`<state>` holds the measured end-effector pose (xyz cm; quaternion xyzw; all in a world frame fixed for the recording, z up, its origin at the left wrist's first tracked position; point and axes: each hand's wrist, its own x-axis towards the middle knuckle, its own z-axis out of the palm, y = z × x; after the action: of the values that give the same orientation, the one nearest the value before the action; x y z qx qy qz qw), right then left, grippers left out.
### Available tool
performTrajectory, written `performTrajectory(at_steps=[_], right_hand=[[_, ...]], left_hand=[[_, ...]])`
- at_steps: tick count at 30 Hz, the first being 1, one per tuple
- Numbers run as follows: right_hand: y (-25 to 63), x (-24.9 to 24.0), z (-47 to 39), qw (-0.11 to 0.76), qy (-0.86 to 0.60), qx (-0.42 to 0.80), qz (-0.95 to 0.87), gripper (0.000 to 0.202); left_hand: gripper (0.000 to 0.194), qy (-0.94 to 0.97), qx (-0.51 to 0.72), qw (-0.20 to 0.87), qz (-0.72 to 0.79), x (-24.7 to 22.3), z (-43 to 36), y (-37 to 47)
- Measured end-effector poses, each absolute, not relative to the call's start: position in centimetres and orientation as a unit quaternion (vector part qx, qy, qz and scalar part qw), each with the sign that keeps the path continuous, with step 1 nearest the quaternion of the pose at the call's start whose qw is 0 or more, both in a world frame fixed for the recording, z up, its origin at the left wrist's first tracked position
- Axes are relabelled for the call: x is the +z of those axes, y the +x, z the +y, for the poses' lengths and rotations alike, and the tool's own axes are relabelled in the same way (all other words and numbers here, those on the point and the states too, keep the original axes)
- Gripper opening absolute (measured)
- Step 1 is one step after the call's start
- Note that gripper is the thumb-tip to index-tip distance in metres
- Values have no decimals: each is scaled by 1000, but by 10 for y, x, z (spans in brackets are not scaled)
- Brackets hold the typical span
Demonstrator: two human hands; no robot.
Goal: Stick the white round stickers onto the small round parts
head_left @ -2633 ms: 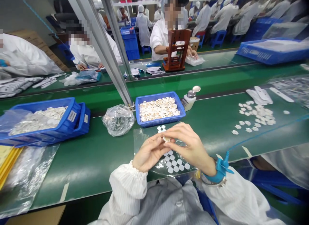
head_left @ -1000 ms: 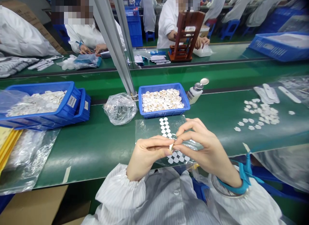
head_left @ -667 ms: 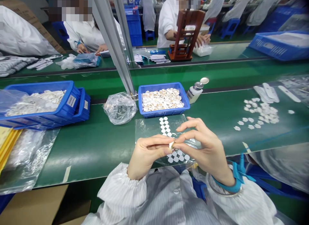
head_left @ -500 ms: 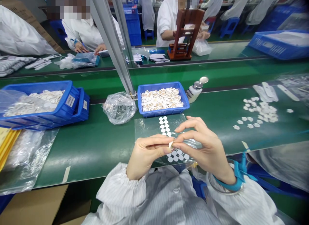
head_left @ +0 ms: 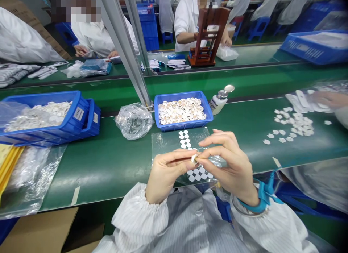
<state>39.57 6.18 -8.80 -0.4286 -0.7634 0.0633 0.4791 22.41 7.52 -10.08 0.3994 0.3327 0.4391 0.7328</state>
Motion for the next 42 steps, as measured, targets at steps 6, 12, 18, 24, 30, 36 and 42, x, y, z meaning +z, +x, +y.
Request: performTrajectory(at_steps=[6,12,18,24,30,36,42], right_hand=[[399,-86,61,477,-423,61,-768,10],[401,-84,60,465,-422,62,-776,9],[405,-83,61,436,-409,44,-801,9],[407,-80,62,424,-401,47,-811,6],[401,-82,61,467,-408,31,-784,8],[402,-82,59,486,-413,2,-770,11],[408,-78,61,444,-399,16,-802,6]], left_hand=[[19,452,454,693,331,-100,76,222],[22,476,450,675,340,-97,75,221],[24,497,457,647,354,-90,73,223],[22,497,455,644,362,-87,72,224],[20,472,455,667,354,-92,70,224],[21,482,458,658,352,-90,70,223],[24,510,456,636,357,-84,72,225]])
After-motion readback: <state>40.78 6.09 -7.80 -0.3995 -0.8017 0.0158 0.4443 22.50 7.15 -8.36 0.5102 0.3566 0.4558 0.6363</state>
